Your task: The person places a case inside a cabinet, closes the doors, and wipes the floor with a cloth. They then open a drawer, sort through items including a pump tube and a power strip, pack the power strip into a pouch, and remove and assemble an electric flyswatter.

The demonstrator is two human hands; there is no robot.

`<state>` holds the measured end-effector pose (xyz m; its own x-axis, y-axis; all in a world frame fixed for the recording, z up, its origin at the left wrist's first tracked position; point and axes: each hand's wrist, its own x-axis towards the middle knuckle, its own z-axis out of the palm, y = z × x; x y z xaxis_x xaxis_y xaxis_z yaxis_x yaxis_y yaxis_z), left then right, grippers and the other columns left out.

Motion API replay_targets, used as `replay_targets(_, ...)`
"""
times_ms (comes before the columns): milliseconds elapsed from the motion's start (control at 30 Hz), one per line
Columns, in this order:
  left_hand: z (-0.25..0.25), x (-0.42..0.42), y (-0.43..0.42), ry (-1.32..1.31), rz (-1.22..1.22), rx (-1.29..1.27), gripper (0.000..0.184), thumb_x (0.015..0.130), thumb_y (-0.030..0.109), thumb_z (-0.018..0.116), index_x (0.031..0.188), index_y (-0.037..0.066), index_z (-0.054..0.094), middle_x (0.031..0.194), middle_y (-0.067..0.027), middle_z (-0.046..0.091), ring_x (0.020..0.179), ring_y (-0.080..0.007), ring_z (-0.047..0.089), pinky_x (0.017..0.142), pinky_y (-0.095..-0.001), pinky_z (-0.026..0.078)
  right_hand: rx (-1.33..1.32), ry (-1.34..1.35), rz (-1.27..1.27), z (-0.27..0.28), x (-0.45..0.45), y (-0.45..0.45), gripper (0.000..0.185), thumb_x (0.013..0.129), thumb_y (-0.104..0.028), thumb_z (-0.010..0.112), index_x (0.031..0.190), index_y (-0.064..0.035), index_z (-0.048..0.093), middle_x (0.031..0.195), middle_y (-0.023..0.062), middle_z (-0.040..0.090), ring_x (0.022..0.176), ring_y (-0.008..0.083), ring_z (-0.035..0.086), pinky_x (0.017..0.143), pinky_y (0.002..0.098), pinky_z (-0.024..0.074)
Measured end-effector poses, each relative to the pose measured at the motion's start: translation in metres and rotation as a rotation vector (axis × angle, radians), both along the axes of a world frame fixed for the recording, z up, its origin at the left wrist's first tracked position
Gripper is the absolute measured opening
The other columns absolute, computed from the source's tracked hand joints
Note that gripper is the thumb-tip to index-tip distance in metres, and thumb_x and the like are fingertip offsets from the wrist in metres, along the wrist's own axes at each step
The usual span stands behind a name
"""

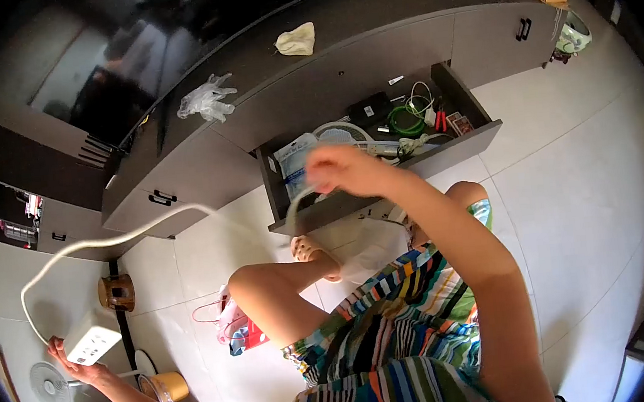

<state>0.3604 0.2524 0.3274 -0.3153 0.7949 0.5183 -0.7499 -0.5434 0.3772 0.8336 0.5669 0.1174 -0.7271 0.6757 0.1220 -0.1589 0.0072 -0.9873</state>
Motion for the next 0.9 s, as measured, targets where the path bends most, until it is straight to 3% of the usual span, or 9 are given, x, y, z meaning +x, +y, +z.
replay_targets(67, -0.002, 0.023, 0.012, 0.256, -0.099, -0.085, 0.026, 0.092, 0.028, 0.024, 0.077, 0.011, 0.038, 0.056, 0.0016, 0.033, 0.037, -0.0063, 0.029, 0.043, -0.0185, 0.035, 0.48, -0.213, 0.024, 0.02, -0.013, -0.018, 0.029, 0.08, -0.021, 0.055, 0.102, -0.0035, 0.046, 0.101, 0.0113, 0.05, 0.095, 0.0206, 0.05, 0.084, 0.0318, 0.0395)
replay_targets(133, -0.001, 0.035, 0.016, 0.199, 0.306, -0.251, 0.028, 0.092, 0.03, 0.023, 0.073, 0.013, 0.035, 0.049, 0.0036, 0.027, 0.036, -0.0054, 0.024, 0.052, -0.0208, 0.036, 0.244, -0.292, 0.036, -0.01, -0.048, -0.035, 0.068, 0.073, -0.031, 0.062, 0.125, -0.0058, 0.026, 0.128, 0.0201, 0.028, 0.119, 0.0306, 0.029, 0.097, 0.0354, 0.0252)
replay_targets(333, 0.026, 0.109, 0.057, 0.305, -0.221, -0.118, 0.028, 0.091, 0.026, 0.03, 0.068, 0.01, 0.035, 0.045, 0.0009, 0.033, 0.027, -0.009, 0.027, 0.059, -0.0296, 0.039, 0.247, -0.128, -0.209, -0.088, -0.172, -0.071, 0.092, 0.065, -0.029, 0.067, 0.129, 0.0035, 0.009, 0.135, 0.0236, 0.009, 0.126, 0.031, 0.012, 0.102, 0.0331, 0.014)
replay_targets(467, 0.047, 0.111, 0.047, 0.298, -0.139, -0.191, 0.029, 0.09, 0.027, 0.031, 0.067, 0.011, 0.033, 0.055, 0.0001, 0.033, 0.041, -0.0089, 0.034, 0.052, -0.0274, 0.039, 0.164, -0.116, -0.116, -0.083, -0.21, -0.08, 0.078, 0.07, -0.028, 0.064, 0.128, 0.0012, 0.02, 0.131, 0.0226, 0.022, 0.122, 0.0298, 0.024, 0.1, 0.0323, 0.0208)
replay_targets(533, 0.043, 0.098, 0.044, 0.284, -0.088, -0.134, 0.029, 0.09, 0.028, 0.031, 0.067, 0.01, 0.034, 0.058, -0.0002, 0.032, 0.042, -0.009, 0.035, 0.045, -0.0242, 0.038, -0.121, -0.048, 0.44, -0.105, -0.223, -0.071, 0.066, 0.074, -0.024, 0.06, 0.127, -0.0028, 0.026, 0.129, 0.02, 0.029, 0.119, 0.0271, 0.031, 0.097, 0.0313, 0.026)
replay_targets(600, 0.036, 0.089, 0.043, 0.196, -0.069, -0.109, 0.03, 0.09, 0.028, 0.032, 0.068, 0.009, 0.036, 0.056, 0.0003, 0.034, 0.04, -0.0077, 0.034, 0.035, -0.0188, 0.035, 0.15, -0.074, 0.67, -0.084, -0.209, -0.08, 0.057, 0.077, -0.02, 0.057, 0.125, -0.0057, 0.03, 0.128, 0.0157, 0.031, 0.117, 0.0237, 0.032, 0.094, 0.0317, 0.0301)
replay_targets(733, 0.017, 0.08, 0.047, 0.135, -0.135, -0.05, 0.027, 0.09, 0.025, 0.035, 0.07, 0.008, 0.038, 0.049, 0.0012, 0.033, 0.034, -0.0051, 0.031, 0.027, -0.0159, 0.029, -0.07, 0.096, -0.238, -0.088, -0.232, -0.113, 0.081, 0.067, -0.023, 0.066, 0.129, -0.0072, 0.017, 0.126, 0.0163, 0.026, 0.113, 0.0302, 0.031, 0.091, 0.0375, 0.0312)
replay_targets(833, 0.013, 0.09, 0.051, 0.118, -0.222, -0.029, 0.027, 0.089, 0.025, 0.036, 0.069, 0.007, 0.039, 0.047, 0.0009, 0.034, 0.032, -0.0057, 0.033, 0.028, -0.0164, 0.031, 0.281, -0.02, -0.451, -0.119, -0.27, -0.084, 0.076, 0.066, -0.021, 0.067, 0.125, -0.0023, 0.022, 0.117, 0.0167, 0.038, 0.105, 0.0248, 0.041, 0.082, 0.0341, 0.0391)
replay_targets(900, 0.012, 0.091, 0.055, 0.105, -0.296, 0.023, 0.027, 0.089, 0.025, 0.036, 0.069, 0.007, 0.039, 0.046, 0.0006, 0.033, 0.032, -0.0063, 0.033, 0.028, -0.0171, 0.032, -0.017, 0.024, -0.143, -0.098, -0.271, -0.084, 0.061, 0.071, -0.024, 0.063, 0.118, -0.0014, 0.032, 0.1, 0.0137, 0.049, 0.09, 0.0213, 0.05, 0.075, 0.0311, 0.0423)
